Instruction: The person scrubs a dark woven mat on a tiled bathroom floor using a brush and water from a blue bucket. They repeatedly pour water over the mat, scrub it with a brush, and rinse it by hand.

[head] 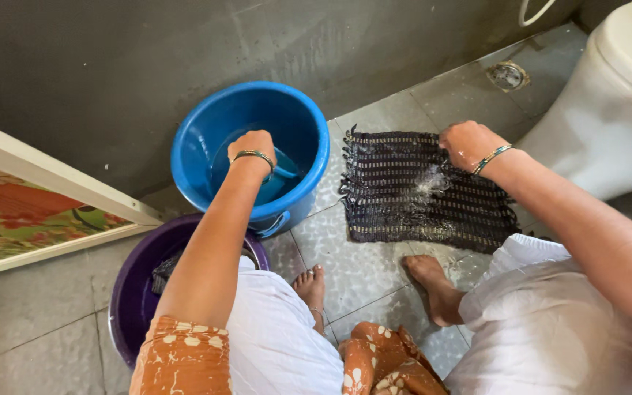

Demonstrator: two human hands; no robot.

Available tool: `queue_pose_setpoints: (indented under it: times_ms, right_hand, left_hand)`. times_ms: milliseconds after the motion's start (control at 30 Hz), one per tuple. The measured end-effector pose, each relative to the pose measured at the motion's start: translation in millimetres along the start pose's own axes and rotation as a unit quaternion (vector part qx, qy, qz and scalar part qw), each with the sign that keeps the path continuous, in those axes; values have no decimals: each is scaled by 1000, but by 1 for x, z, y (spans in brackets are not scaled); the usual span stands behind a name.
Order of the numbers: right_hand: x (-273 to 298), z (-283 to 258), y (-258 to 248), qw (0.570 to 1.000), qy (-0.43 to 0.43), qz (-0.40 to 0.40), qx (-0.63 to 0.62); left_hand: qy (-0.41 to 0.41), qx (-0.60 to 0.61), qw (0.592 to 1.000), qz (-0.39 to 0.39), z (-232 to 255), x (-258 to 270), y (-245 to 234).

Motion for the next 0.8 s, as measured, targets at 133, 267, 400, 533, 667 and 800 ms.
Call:
queue_pose_setpoints:
  times_ms: [133,267,400,533,667,800]
  right_hand:
    - [0,1,5,1000,-6,-8,0]
    - [3,6,4,998,-24,-8,50]
    - [5,14,-1,999,-25,14,29]
    - [5,30,-44,996,-38,73,40]
    - [40,81,-117,961,26,185,-204]
    - [70,122,-97,624,-69,216,-748]
  left_hand:
    - [25,-23,999,-22,37,4,2]
    - [67,-37,997,-30,64,1,9]
    - [122,-60,990,31,84,-5,6]
    - [152,-76,984,49,96,-2,1]
    - [176,-95,980,19,101,5,4]
    - [172,-117,977,-48,104,8,24]
Point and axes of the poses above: each hand's wrist, its own x-axis away from the middle knuckle, its own y-axis out of the palm, z = x × y, the point moved 10 cm from there along -x, towards the middle knuckle, and after that the axes turned 1 degree about y, right-handed, at the moved point
